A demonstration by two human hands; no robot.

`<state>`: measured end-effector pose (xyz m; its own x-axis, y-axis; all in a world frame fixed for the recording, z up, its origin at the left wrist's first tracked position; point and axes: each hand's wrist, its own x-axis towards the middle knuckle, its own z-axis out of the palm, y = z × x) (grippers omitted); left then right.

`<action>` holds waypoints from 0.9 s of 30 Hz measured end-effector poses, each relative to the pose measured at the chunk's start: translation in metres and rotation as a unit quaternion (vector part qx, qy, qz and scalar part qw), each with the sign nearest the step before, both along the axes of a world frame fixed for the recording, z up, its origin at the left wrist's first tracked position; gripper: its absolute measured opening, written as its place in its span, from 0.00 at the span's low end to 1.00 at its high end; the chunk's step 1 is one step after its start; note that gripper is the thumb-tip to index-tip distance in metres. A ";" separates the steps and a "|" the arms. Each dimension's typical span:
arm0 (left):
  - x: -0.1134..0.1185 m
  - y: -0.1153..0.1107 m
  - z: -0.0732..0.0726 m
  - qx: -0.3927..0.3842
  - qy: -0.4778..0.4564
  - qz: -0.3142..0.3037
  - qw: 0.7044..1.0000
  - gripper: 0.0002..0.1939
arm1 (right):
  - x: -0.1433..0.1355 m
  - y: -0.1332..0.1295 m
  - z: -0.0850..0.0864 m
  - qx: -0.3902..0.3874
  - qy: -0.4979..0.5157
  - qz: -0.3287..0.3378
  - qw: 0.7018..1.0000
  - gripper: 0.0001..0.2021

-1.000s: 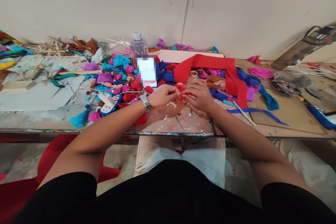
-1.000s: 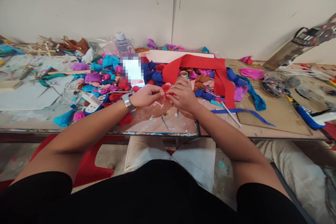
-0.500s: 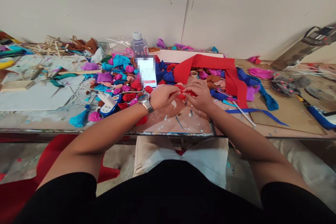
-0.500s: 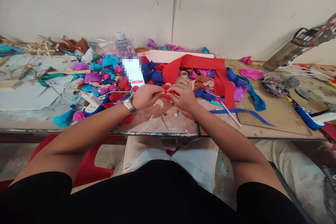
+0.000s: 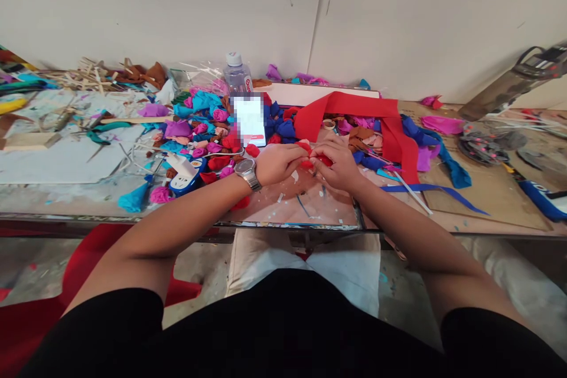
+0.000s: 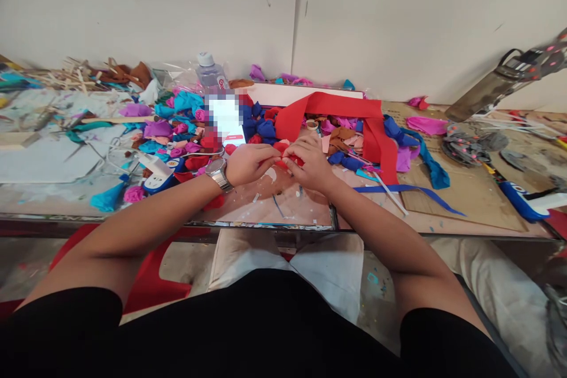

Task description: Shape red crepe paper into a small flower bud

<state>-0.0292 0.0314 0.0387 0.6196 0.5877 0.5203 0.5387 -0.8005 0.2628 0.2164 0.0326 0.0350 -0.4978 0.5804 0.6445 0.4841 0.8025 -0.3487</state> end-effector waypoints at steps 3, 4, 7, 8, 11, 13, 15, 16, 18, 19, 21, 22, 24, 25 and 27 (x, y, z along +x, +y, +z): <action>-0.001 -0.001 0.000 0.033 0.023 -0.010 0.999 0.19 | -0.001 -0.001 0.002 -0.008 -0.009 0.015 1.000 0.14; -0.001 -0.001 0.001 0.040 0.028 -0.012 0.999 0.19 | -0.001 -0.002 0.002 -0.011 -0.013 0.017 1.000 0.13; -0.001 -0.003 0.003 0.042 0.033 -0.013 0.998 0.19 | -0.001 -0.002 0.004 -0.024 -0.018 0.023 0.999 0.13; 0.000 -0.003 0.004 0.038 0.030 -0.012 0.999 0.20 | -0.001 -0.002 0.004 -0.025 -0.015 0.024 0.999 0.12; 0.002 -0.006 0.004 0.006 0.007 0.009 1.000 0.20 | 0.000 0.000 0.003 -0.012 -0.008 0.018 1.000 0.13; 0.004 -0.007 0.002 -0.020 -0.004 0.029 0.999 0.20 | 0.000 0.001 0.002 0.001 -0.011 0.013 1.000 0.14; 0.004 -0.007 0.001 -0.033 -0.008 0.038 0.999 0.19 | 0.001 0.001 0.001 0.007 -0.015 0.010 1.000 0.16; 0.004 -0.007 -0.001 -0.033 -0.008 0.038 0.999 0.19 | 0.001 0.002 0.001 0.009 -0.015 0.009 1.000 0.17; 0.003 -0.004 -0.003 -0.025 -0.004 0.035 0.999 0.19 | 0.002 0.002 0.001 0.013 -0.013 0.007 1.000 0.17; 0.003 -0.003 -0.003 -0.020 0.000 0.033 0.999 0.19 | 0.002 0.002 0.001 0.015 -0.013 0.010 1.000 0.17; 0.003 -0.002 -0.004 -0.013 0.009 0.028 0.999 0.20 | 0.001 0.002 0.001 0.017 -0.014 0.019 1.000 0.15; 0.003 -0.002 -0.004 -0.011 0.009 0.027 1.000 0.20 | 0.002 0.002 0.001 0.017 -0.017 0.024 0.999 0.14; 0.003 -0.003 -0.003 -0.015 0.002 0.023 1.000 0.19 | 0.002 0.003 0.001 0.015 -0.025 0.029 0.999 0.13; 0.004 -0.004 -0.002 -0.019 -0.001 0.021 1.000 0.19 | 0.002 0.004 0.001 0.013 -0.031 0.029 0.999 0.12; 0.004 -0.005 -0.001 -0.026 -0.001 0.019 0.999 0.18 | 0.003 0.006 0.001 0.012 -0.043 0.026 0.999 0.11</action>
